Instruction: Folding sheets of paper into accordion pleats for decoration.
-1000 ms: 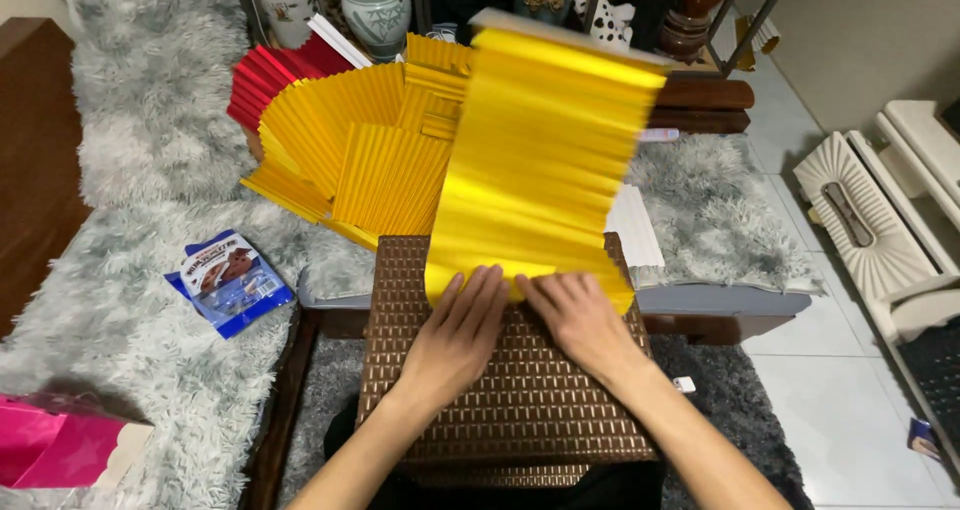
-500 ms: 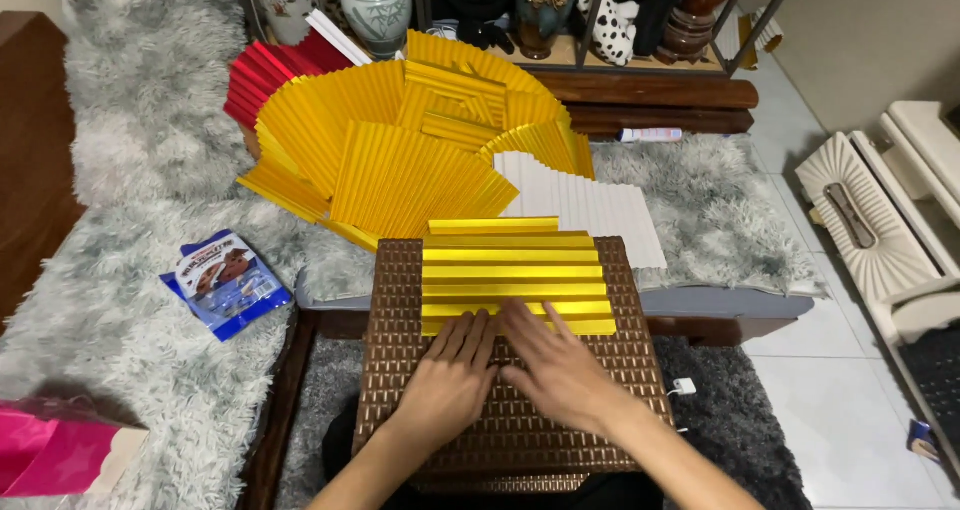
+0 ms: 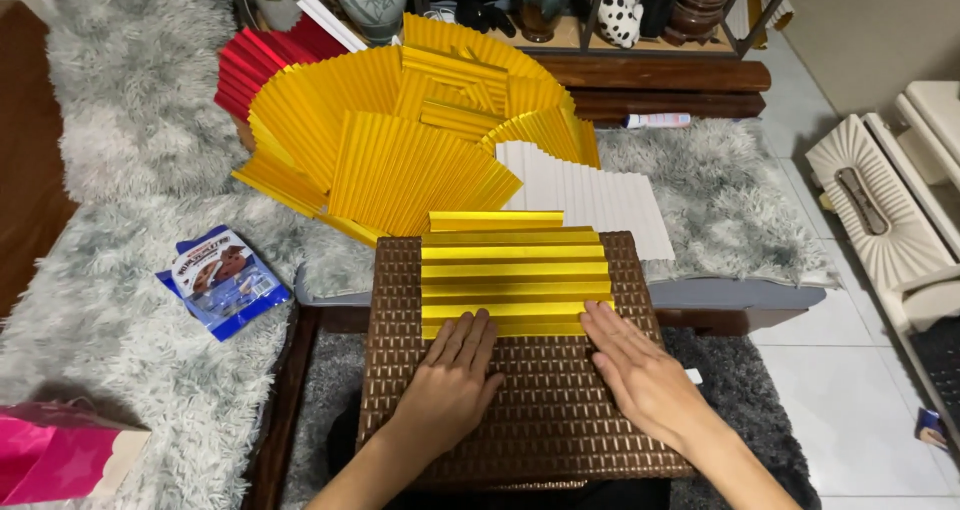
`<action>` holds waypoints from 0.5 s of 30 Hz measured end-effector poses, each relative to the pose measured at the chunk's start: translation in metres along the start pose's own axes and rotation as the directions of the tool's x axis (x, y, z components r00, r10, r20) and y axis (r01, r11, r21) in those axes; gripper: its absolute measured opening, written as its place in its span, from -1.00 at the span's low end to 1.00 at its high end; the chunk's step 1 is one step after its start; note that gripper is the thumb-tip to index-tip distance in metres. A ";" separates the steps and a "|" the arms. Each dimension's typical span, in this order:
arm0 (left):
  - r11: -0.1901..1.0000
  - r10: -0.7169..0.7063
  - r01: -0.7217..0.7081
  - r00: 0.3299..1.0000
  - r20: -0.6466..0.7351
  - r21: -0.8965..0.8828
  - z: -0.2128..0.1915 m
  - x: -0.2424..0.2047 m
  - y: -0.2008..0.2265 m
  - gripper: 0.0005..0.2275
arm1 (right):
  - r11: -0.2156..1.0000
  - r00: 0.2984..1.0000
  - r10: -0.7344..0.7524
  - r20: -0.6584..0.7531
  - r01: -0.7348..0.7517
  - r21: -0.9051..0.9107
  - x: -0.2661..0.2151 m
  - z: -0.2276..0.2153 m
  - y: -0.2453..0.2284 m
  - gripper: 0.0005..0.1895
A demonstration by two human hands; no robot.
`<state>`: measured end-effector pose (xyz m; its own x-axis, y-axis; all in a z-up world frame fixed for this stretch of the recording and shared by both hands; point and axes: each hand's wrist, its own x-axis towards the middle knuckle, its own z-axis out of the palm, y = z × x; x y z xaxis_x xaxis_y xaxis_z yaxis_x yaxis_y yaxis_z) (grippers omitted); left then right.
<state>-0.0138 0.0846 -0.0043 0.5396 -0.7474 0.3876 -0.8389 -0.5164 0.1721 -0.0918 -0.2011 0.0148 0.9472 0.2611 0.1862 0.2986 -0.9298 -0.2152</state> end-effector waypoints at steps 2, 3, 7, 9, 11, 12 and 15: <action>0.999 -0.006 0.007 1.000 -0.016 0.048 0.000 0.005 0.006 -0.47 | 1.000 1.000 -0.010 -0.017 0.010 0.011 0.002 -0.004 -0.002 -0.45; 0.995 -0.007 0.010 1.000 -0.027 0.100 -0.001 0.007 0.008 -0.47 | 1.000 0.999 -0.016 -0.039 0.017 0.026 0.003 -0.005 -0.005 -0.46; 0.995 0.099 -0.099 0.995 0.004 0.029 -0.001 0.034 0.033 -0.62 | 0.999 0.999 -0.025 -0.045 0.026 0.023 0.000 -0.002 -0.003 -0.47; 0.976 0.210 -0.218 0.954 0.212 0.010 0.024 0.052 0.046 -0.55 | 1.000 1.000 -0.015 -0.025 0.015 0.019 -0.002 0.004 0.003 -0.46; 0.970 0.242 -0.242 0.964 0.115 -0.013 0.031 0.061 0.057 -0.54 | 1.000 1.000 -0.005 -0.025 0.006 0.030 -0.002 0.002 0.003 -0.46; 0.963 0.268 -0.267 0.963 0.019 -0.032 0.035 0.066 0.063 -0.50 | 0.999 1.000 0.005 -0.025 -0.003 0.045 -0.003 0.001 0.003 -0.46; 0.949 0.313 -0.307 0.944 0.103 -0.065 0.031 0.058 0.044 -0.51 | 0.999 0.999 -0.007 -0.046 0.009 0.049 -0.001 -0.001 0.000 -0.47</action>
<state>-0.0175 0.0054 -0.0027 0.2548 -0.9102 0.3265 -0.9668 -0.2336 0.1033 -0.0929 -0.2018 0.0158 0.9388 0.2552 0.2312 0.3125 -0.9134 -0.2607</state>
